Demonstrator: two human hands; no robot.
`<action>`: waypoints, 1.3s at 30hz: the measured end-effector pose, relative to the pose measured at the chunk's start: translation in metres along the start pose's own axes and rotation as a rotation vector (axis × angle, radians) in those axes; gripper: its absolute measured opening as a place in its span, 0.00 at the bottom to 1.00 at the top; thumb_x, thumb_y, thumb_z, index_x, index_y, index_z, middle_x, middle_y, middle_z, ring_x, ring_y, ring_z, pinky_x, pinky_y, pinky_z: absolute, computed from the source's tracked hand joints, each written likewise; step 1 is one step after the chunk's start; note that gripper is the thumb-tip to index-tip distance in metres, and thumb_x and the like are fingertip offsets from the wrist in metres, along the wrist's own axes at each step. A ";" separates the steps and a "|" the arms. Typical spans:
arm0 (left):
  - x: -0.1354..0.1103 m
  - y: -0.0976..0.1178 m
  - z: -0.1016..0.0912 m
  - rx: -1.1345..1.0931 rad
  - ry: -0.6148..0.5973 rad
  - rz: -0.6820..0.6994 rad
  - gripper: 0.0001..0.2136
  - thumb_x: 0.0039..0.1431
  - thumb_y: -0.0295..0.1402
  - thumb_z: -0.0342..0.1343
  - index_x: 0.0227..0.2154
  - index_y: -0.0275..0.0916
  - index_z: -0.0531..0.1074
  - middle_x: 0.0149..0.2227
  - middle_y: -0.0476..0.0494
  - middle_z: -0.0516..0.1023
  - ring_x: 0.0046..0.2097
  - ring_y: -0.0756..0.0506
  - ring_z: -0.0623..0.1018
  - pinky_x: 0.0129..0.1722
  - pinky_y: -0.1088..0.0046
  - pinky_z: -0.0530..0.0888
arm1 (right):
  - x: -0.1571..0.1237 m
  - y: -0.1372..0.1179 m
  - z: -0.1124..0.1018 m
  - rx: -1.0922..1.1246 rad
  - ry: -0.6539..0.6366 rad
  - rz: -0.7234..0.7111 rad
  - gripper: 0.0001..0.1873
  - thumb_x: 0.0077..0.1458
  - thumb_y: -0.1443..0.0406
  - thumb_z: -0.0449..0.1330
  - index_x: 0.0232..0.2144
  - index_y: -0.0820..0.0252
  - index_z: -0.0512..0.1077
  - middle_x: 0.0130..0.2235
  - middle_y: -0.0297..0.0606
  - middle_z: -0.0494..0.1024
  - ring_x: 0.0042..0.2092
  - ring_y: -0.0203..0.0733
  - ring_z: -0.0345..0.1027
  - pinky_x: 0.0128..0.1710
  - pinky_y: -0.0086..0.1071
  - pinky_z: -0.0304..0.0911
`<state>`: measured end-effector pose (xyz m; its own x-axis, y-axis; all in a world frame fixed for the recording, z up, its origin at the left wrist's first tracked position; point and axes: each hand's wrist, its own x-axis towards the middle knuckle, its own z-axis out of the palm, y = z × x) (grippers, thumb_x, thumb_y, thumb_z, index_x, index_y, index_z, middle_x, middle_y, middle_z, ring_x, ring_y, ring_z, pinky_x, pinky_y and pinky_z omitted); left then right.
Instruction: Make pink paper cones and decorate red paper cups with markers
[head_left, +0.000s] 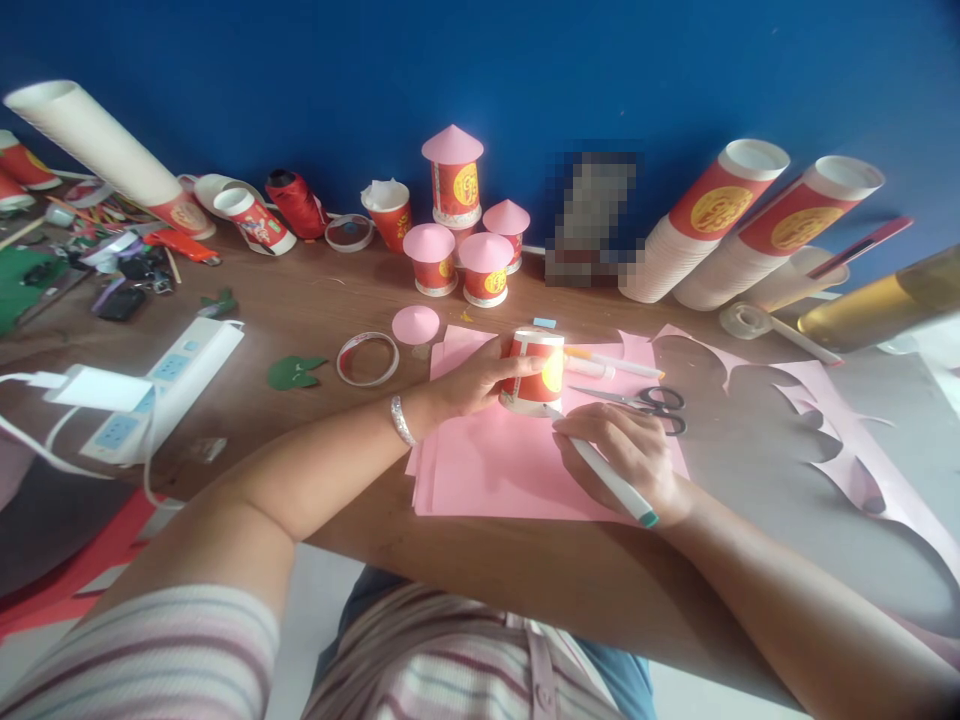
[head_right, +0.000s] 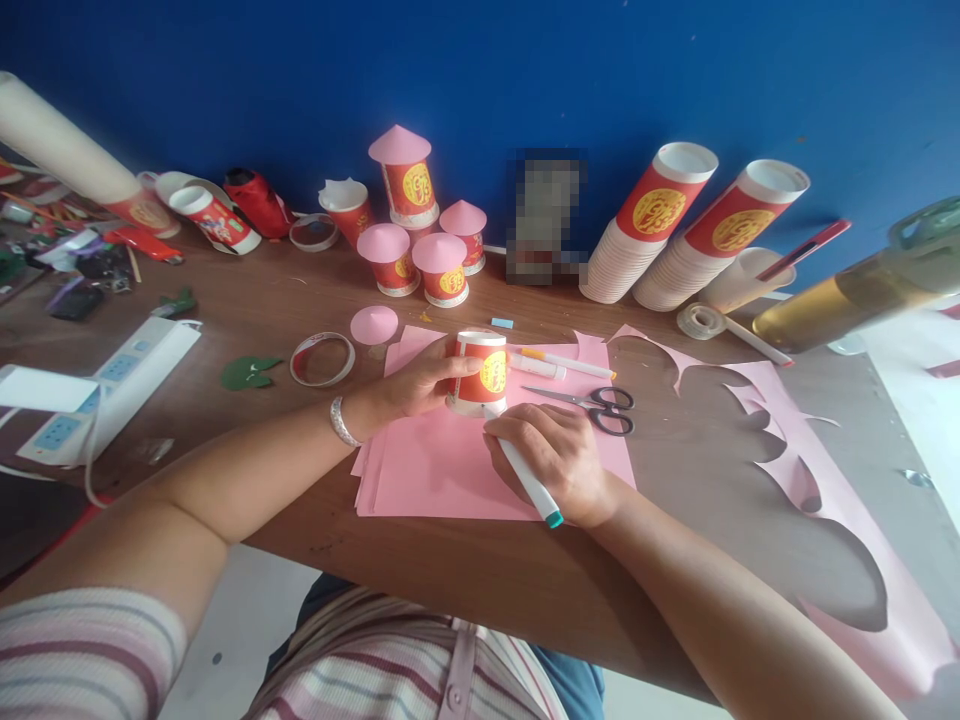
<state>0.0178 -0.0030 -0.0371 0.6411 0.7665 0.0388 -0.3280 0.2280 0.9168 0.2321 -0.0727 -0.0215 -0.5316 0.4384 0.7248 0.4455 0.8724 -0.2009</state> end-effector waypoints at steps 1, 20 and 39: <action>0.000 0.000 0.000 0.002 0.001 -0.002 0.15 0.63 0.40 0.63 0.47 0.37 0.76 0.45 0.37 0.80 0.45 0.43 0.79 0.43 0.69 0.75 | 0.000 0.000 0.000 -0.001 -0.001 0.000 0.12 0.59 0.77 0.64 0.42 0.60 0.71 0.33 0.36 0.80 0.30 0.37 0.75 0.30 0.31 0.71; -0.001 -0.001 -0.001 -0.017 0.005 -0.014 0.14 0.63 0.39 0.63 0.47 0.37 0.76 0.46 0.38 0.80 0.46 0.43 0.79 0.45 0.68 0.75 | 0.000 0.000 0.001 -0.006 -0.018 0.011 0.11 0.61 0.76 0.62 0.43 0.58 0.71 0.33 0.35 0.80 0.31 0.37 0.75 0.30 0.30 0.70; -0.002 0.005 0.003 0.005 0.013 -0.006 0.13 0.62 0.40 0.64 0.43 0.36 0.76 0.41 0.41 0.79 0.41 0.45 0.77 0.42 0.71 0.73 | 0.006 -0.004 -0.004 0.049 -0.016 0.076 0.09 0.60 0.75 0.61 0.40 0.57 0.71 0.30 0.32 0.79 0.28 0.36 0.74 0.28 0.30 0.68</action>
<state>0.0172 -0.0051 -0.0309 0.6337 0.7731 0.0279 -0.3203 0.2293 0.9191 0.2298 -0.0746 -0.0136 -0.5091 0.5063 0.6960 0.4496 0.8460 -0.2866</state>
